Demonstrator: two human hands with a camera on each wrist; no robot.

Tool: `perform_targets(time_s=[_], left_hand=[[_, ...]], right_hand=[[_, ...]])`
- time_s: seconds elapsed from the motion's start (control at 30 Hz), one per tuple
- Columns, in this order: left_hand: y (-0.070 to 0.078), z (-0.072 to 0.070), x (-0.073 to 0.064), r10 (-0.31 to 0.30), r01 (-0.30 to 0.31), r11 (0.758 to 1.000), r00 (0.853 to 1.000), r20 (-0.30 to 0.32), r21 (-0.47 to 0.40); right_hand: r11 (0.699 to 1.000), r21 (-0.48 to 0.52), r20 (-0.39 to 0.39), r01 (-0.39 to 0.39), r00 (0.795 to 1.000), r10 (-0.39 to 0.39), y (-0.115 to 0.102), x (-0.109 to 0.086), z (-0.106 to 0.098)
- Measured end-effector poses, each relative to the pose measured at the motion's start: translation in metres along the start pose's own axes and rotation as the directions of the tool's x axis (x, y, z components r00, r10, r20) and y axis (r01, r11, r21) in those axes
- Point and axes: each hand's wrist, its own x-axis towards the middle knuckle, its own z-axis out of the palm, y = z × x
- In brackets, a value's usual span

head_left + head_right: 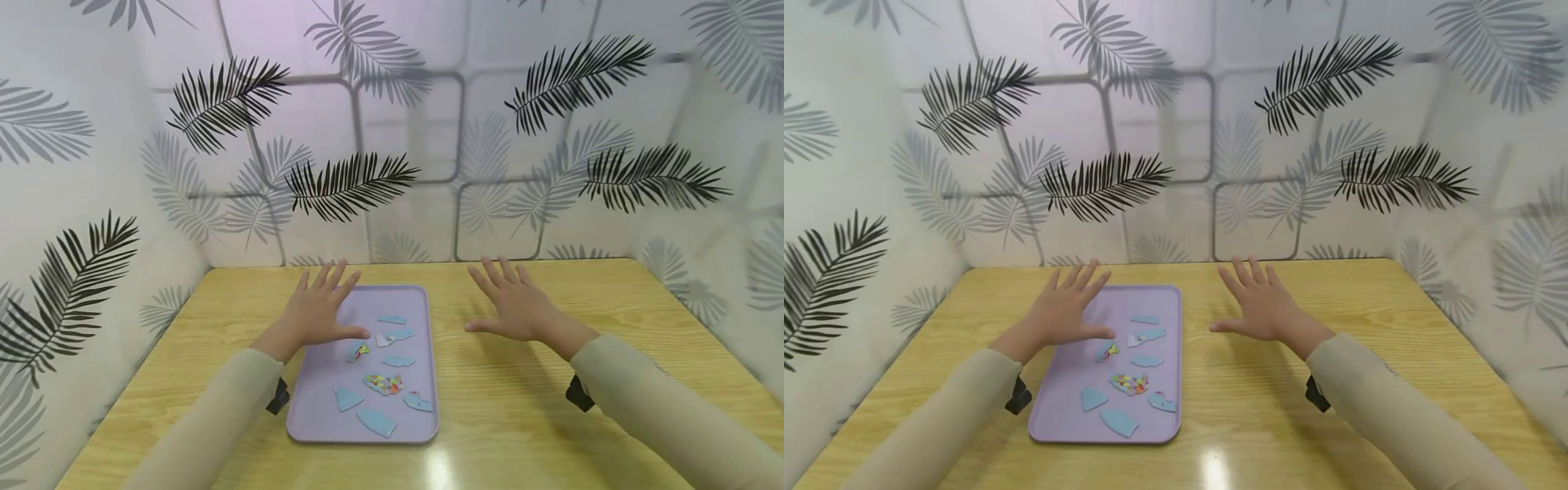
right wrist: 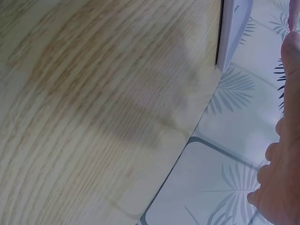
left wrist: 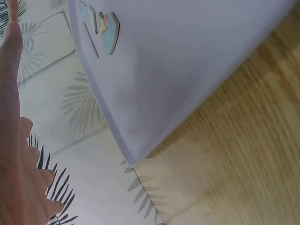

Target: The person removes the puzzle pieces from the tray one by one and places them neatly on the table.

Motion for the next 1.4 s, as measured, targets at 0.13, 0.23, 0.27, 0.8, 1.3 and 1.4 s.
perform_targets(time_s=[0.13,0.23,0.27,0.8,1.3,1.4], left_hand=[[-0.006,-0.003,-0.010,-0.017,0.017,0.996,1.000,0.007,-0.084],[-0.012,-0.005,-0.018,-0.039,0.043,0.988,0.999,0.026,-0.146],[-0.014,-0.005,-0.021,-0.049,0.054,0.985,0.998,0.034,-0.162],[-0.036,0.003,-0.053,-0.237,0.288,0.783,0.958,0.163,-0.551],[-0.038,0.024,-0.053,-0.323,0.472,0.438,0.877,0.356,-0.765],[-0.037,0.027,-0.053,-0.343,0.487,0.424,0.867,0.362,-0.763]], right_hand=[[0.998,0.055,-0.012,0.029,1.000,-0.028,-0.004,0.005,0.001],[0.990,0.131,-0.023,0.043,0.999,-0.040,-0.006,0.007,0.004],[0.985,0.165,-0.030,0.047,0.999,-0.043,-0.007,0.008,0.005],[0.879,0.476,-0.109,0.042,0.994,0.011,-0.028,0.034,0.026],[0.678,0.734,-0.006,-0.020,0.999,0.036,-0.048,0.068,0.050],[0.678,0.734,0.012,-0.032,0.999,0.034,-0.051,0.075,0.054]])
